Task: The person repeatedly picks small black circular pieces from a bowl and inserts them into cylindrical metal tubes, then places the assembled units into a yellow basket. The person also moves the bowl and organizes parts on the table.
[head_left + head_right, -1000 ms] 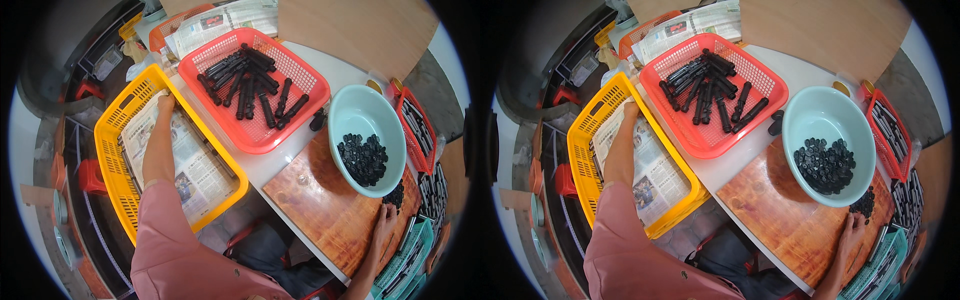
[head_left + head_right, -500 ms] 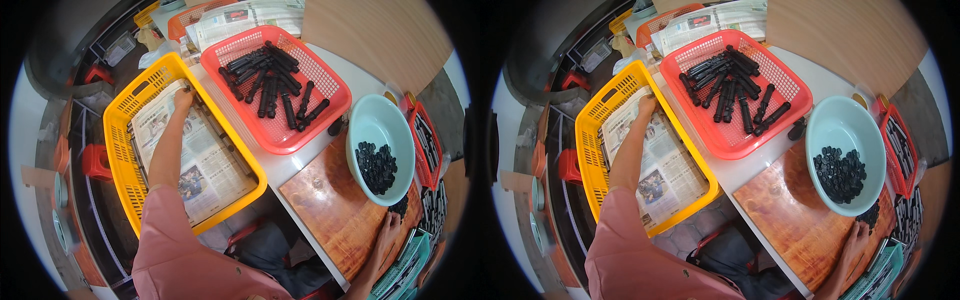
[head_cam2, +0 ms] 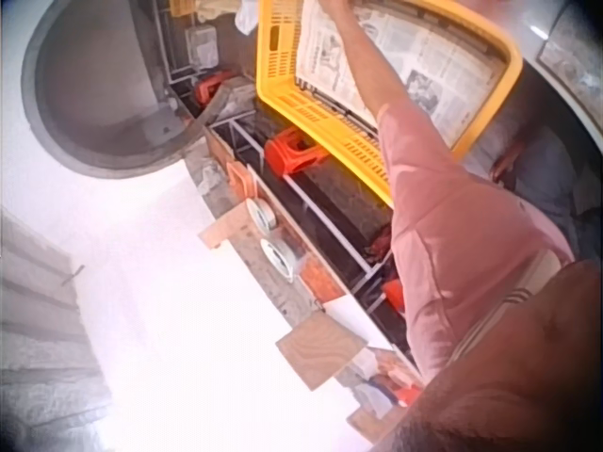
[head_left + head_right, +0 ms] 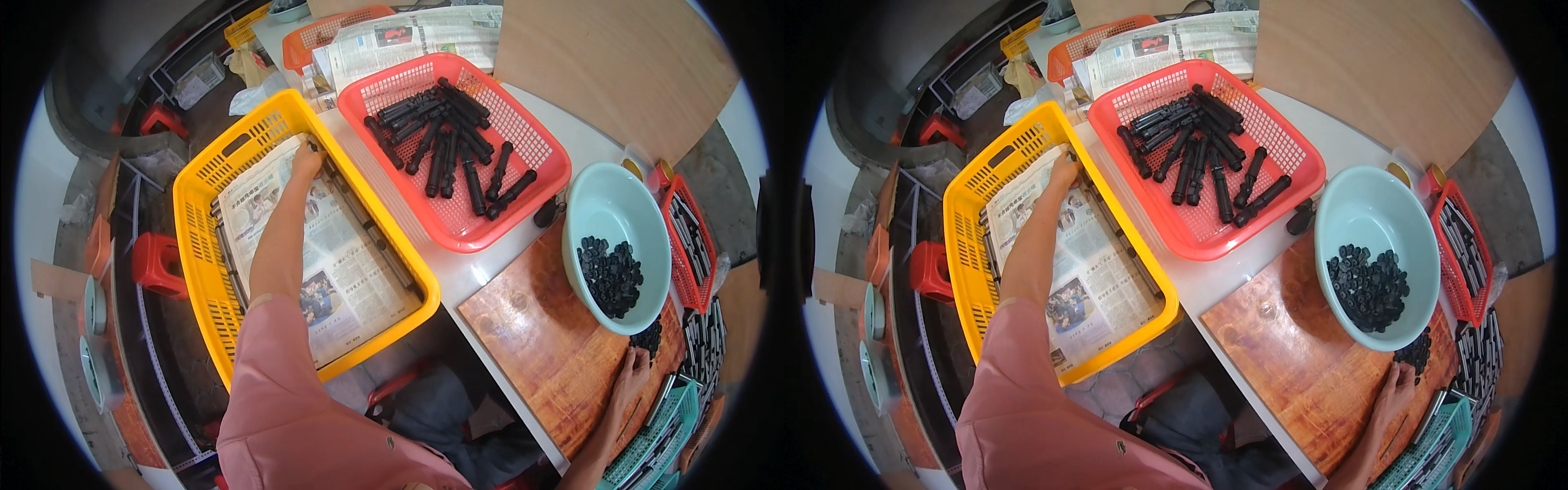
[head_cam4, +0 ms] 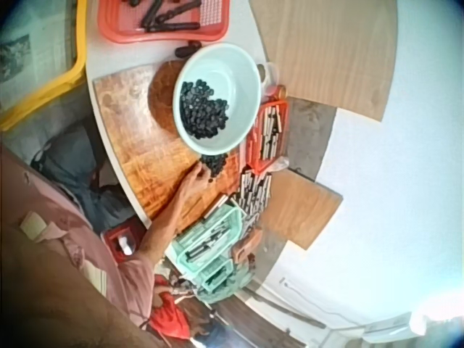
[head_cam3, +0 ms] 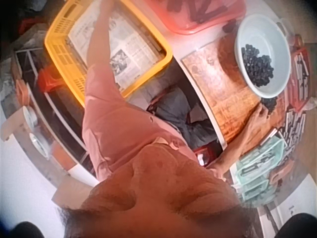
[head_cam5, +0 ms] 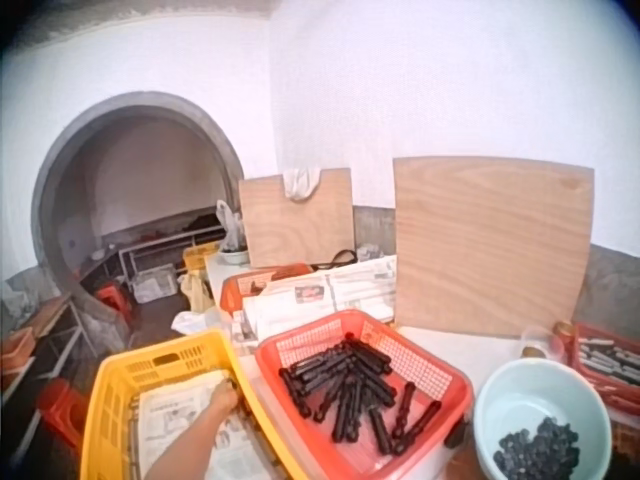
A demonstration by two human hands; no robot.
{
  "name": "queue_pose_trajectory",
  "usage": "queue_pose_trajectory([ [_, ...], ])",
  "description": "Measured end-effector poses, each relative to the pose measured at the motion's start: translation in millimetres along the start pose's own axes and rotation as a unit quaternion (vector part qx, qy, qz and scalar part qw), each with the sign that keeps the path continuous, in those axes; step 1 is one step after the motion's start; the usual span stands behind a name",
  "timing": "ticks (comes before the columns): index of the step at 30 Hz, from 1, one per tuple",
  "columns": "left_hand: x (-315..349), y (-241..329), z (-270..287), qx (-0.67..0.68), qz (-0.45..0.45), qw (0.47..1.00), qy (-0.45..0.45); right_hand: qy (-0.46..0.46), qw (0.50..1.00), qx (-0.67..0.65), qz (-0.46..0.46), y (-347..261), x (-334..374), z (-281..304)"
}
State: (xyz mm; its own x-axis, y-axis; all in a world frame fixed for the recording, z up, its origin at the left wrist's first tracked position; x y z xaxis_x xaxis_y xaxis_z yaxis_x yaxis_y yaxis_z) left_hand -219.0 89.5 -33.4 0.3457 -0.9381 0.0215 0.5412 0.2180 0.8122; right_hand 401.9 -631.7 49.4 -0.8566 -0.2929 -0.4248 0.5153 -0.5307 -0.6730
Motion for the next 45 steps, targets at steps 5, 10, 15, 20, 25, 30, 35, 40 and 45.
queue_pose_trajectory([
  [5, -11.1, -9.0, -1.9, 0.027, 0.029, 0.999, -0.009, -0.008, 1.0, 0.023, 0.013, -4.9, -1.6, -1.9],
  [10, -6.6, 5.4, -6.3, 0.031, 0.04, 0.997, -0.057, -0.006, 1.0, 0.011, 0.01, 5.0, -0.6, 0.1],
  [15, -11.2, -3.1, -4.7, 0.046, 0.05, 0.995, -0.075, -0.013, 1.0, 0.0, 0.007, -3.5, -0.8, -3.1],
  [20, -11.0, -2.3, -5.5, 0.032, 0.04, 0.996, -0.075, -0.005, 1.0, 0.009, 0.029, 2.0, -3.3, -2.4],
  [25, -9.4, -2.5, -2.1, 0.004, 0.03, 0.998, -0.055, -0.013, 0.998, 0.037, 0.05, 3.3, -6.5, -2.0],
  [30, -4.0, 4.3, -0.9, -0.014, -0.01, 0.999, -0.049, -0.01, 0.997, 0.036, 0.065, -1.8, -4.0, -1.1],
  [35, 35.1, 11.8, 21.3, -0.091, -0.179, 0.976, 0.09, -0.008, 0.996, 0.053, 0.077, -7.1, -4.2, -1.8],
  [40, 178.4, 40.5, 27.1, -0.094, -0.323, 0.937, -0.097, -0.004, 0.994, 0.066, 0.082, -9.9, -1.7, -0.7],
  [45, 249.7, 24.3, 24.7, -0.087, -0.339, 0.919, -0.183, -0.01, 0.994, 0.071, 0.08, -8.2, -4.5, -1.7],
])
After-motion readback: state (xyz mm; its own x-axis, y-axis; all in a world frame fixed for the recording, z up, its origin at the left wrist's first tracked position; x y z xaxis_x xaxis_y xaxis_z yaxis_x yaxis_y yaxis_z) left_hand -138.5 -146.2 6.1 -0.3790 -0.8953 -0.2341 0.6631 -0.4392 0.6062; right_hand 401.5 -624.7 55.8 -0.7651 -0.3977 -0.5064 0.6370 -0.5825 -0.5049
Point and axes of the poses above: each hand's wrist, its own x-axis away from the middle knuckle, its own z-axis out of the back of the hand, y = z × x, the point moved 9 cm from there along -x, towards the middle knuckle, and after that the axes turned 12 degrees about y, right-handed, at the moved point
